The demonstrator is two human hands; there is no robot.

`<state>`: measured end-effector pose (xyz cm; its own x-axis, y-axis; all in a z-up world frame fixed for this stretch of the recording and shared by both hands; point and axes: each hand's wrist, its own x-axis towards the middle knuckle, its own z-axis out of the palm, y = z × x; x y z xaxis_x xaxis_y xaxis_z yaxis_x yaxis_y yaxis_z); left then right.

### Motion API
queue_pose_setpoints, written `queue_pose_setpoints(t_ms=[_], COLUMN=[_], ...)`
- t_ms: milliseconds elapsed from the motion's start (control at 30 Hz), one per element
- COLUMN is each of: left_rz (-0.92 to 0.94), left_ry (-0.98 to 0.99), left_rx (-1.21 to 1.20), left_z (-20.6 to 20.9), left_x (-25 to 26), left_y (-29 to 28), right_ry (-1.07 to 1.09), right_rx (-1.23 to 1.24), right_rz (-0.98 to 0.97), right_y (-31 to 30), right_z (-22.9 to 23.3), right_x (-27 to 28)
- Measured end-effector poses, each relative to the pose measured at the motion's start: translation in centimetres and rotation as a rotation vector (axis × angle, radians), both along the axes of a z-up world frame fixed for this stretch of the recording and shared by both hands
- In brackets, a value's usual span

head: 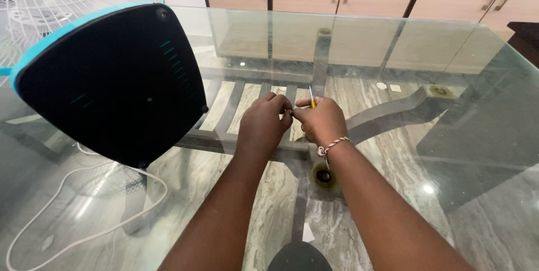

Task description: The person uses a screwdriver to remove screws from the back cover of a small table fan. After removing the cover, the person manipulates the internal wiring and components with the screwdriver.

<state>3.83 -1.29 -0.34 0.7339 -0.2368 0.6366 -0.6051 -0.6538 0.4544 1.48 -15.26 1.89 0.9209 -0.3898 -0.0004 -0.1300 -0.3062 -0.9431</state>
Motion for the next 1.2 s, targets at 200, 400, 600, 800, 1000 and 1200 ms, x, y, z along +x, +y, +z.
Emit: queue_pose_setpoints(t_ms=[200, 400, 600, 800, 1000, 1200], left_rz=[-0.037, -0.043, -0.082, 0.05, 0.009, 0.032], left_ry=[0.063, 0.106, 0.046, 0.22, 0.09, -0.194], left_rx=[-0.029, -0.034, -0.145, -0.241, -0.029, 0.366], left_z=[0.7, 1.1, 1.5, 2.3, 2.4, 3.9], left_x=[-0.8, -1.1, -1.5, -3.0, -6.1, -10.8], left_y=[0.5, 0.7, 1.2, 1.4, 5.7, 15.8], right_ry=[0.026, 0.026, -0.077, -0.161, -0.463, -0.783], right_rx=[0.078, 0.102, 0.049, -0.335, -0.383, -0.603], right_rz=[0.049, -0.002, -0.066, -0.053, 0.249, 0.481], right_y=[-0.3, -0.3, -0.5, 1.0, 5.8, 9.5], right_z=[0.3, 0.5, -0.3, -0.1, 0.8, -0.9], right_x=[-0.4, -0.4, 0.2, -1.4, -3.7, -4.5])
